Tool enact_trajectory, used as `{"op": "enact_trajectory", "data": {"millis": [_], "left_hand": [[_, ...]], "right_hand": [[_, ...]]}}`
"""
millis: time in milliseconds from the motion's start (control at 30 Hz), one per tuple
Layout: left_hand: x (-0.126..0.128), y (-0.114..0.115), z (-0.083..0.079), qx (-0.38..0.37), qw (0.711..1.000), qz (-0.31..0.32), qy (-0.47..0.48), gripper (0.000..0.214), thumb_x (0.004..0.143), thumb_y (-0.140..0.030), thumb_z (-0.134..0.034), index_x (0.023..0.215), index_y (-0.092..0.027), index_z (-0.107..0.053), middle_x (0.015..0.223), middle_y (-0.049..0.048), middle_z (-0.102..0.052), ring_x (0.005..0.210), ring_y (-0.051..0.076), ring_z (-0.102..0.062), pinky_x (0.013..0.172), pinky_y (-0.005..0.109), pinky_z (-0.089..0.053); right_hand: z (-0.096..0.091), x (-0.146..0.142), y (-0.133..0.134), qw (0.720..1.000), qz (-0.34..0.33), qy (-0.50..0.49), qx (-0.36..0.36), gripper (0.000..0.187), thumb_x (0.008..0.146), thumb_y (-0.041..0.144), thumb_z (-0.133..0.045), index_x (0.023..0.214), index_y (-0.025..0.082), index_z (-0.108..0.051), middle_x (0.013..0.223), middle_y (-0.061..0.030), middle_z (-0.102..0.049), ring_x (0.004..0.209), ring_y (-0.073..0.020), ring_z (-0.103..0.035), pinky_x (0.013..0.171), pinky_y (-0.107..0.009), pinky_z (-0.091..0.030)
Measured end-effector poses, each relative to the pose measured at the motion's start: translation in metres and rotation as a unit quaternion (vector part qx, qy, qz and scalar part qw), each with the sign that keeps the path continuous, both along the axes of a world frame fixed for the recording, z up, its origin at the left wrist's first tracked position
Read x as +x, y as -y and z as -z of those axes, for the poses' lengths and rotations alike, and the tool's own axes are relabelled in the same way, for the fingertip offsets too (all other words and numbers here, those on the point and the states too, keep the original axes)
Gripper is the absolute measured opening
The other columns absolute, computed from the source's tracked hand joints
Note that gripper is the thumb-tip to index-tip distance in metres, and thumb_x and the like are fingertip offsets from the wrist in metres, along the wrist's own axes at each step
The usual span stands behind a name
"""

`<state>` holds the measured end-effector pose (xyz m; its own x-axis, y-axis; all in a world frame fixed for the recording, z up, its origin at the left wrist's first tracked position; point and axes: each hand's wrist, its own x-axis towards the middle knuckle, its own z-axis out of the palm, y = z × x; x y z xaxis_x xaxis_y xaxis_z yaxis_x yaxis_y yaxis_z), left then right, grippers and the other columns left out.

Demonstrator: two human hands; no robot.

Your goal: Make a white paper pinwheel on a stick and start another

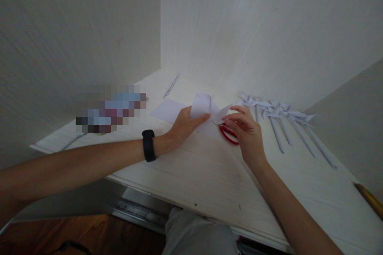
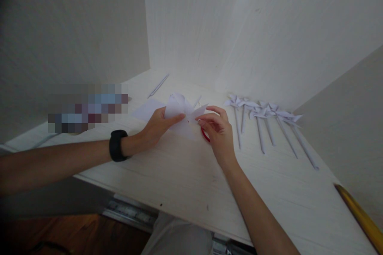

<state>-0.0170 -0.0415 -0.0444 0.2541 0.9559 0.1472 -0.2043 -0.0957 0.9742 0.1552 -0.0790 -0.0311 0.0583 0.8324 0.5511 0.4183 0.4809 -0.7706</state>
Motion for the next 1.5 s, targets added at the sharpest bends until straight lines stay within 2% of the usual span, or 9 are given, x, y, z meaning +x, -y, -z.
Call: {"op": "enact_trajectory", "data": {"millis": [100, 167, 333, 433, 500, 700, 1033, 1500], "left_hand": [[0.0, 0.0, 0.001, 0.001, 1.0, 0.001, -0.004, 0.037, 0.068, -0.041, -0.067, 0.087, -0.01, -0.062, 0.081, 0.0068, -0.066, 0.067, 0.014, -0.059, 0.059, 0.025, -0.048], [-0.001, 0.001, 0.001, 0.003, 1.0, 0.006, -0.014, 0.037, 0.069, -0.042, -0.066, 0.087, -0.01, -0.063, 0.08, 0.0066, -0.066, 0.066, 0.013, -0.059, 0.059, 0.025, -0.048], [-0.002, 0.001, 0.0, 0.058, 0.995, 0.009, -0.082, 0.036, 0.069, -0.042, -0.066, 0.085, -0.01, -0.065, 0.078, 0.0061, -0.066, 0.067, 0.014, -0.059, 0.059, 0.025, -0.047], [-0.003, 0.001, -0.001, 0.091, 0.989, 0.01, -0.116, 0.037, 0.07, -0.042, -0.064, 0.086, -0.01, -0.066, 0.08, 0.0062, -0.067, 0.069, 0.015, -0.059, 0.059, 0.025, -0.047], [-0.003, 0.001, -0.002, 0.102, 0.986, 0.008, -0.133, 0.037, 0.07, -0.043, -0.063, 0.087, -0.01, -0.066, 0.08, 0.0063, -0.067, 0.069, 0.015, -0.059, 0.058, 0.025, -0.047], [-0.003, 0.004, -0.004, 0.115, 0.982, 0.01, -0.151, 0.037, 0.071, -0.043, -0.062, 0.085, -0.01, -0.067, 0.077, 0.0052, -0.065, 0.066, 0.014, -0.057, 0.055, 0.023, -0.044], [-0.004, 0.006, -0.005, 0.096, 0.985, 0.027, -0.141, 0.036, 0.069, -0.047, -0.063, 0.076, -0.011, -0.065, 0.069, 0.0023, -0.061, 0.059, 0.011, -0.052, 0.05, 0.021, -0.039], [-0.004, 0.004, -0.004, 0.101, 0.983, 0.033, -0.148, 0.035, 0.069, -0.046, -0.063, 0.073, -0.012, -0.063, 0.065, 0.001, -0.057, 0.058, 0.011, -0.05, 0.05, 0.021, -0.038]], "right_hand": [[-0.003, -0.002, 0.002, 0.995, 0.064, 0.061, 0.044, 0.007, 0.077, 0.024, -0.062, 0.076, 0.025, -0.068, 0.111, -0.0039, -0.05, 0.086, -0.0145, -0.055, 0.068, -0.03, -0.05], [-0.006, -0.004, 0.004, 0.989, 0.081, 0.103, 0.068, 0.008, 0.077, 0.023, -0.061, 0.076, 0.025, -0.069, 0.102, -0.0036, -0.053, 0.081, -0.0138, -0.054, 0.066, -0.03, -0.048], [-0.007, -0.012, 0.009, 0.982, 0.016, 0.174, 0.068, 0.011, 0.081, 0.02, -0.056, 0.079, 0.024, -0.066, 0.081, -0.0016, -0.061, 0.08, -0.0153, -0.056, 0.07, -0.03, -0.046], [-0.004, -0.016, 0.011, 0.986, 0.042, 0.156, 0.048, 0.007, 0.078, 0.02, -0.059, 0.085, 0.023, -0.061, 0.079, 0.0, -0.061, 0.07, -0.013, -0.055, 0.064, -0.027, -0.044], [-0.002, -0.017, 0.011, 0.991, 0.059, 0.119, 0.033, 0.013, 0.076, 0.02, -0.061, 0.087, 0.023, -0.055, 0.077, 0.0016, -0.061, 0.064, -0.0116, -0.054, 0.059, -0.026, -0.043], [0.0, -0.018, 0.01, 0.997, 0.056, 0.056, 0.012, 0.021, 0.073, 0.024, -0.064, 0.083, 0.023, -0.046, 0.076, 0.003, -0.062, 0.061, -0.0099, -0.053, 0.058, -0.024, -0.043], [-0.005, -0.017, 0.011, 0.994, 0.082, 0.077, 0.002, 0.021, 0.072, 0.025, -0.064, 0.079, 0.023, -0.045, 0.073, 0.0027, -0.059, 0.06, -0.0103, -0.052, 0.056, -0.025, -0.044], [-0.005, -0.016, 0.011, 0.992, 0.07, 0.106, 0.015, 0.018, 0.073, 0.023, -0.063, 0.079, 0.023, -0.046, 0.074, 0.0029, -0.06, 0.062, -0.0103, -0.051, 0.059, -0.024, -0.043]]}}
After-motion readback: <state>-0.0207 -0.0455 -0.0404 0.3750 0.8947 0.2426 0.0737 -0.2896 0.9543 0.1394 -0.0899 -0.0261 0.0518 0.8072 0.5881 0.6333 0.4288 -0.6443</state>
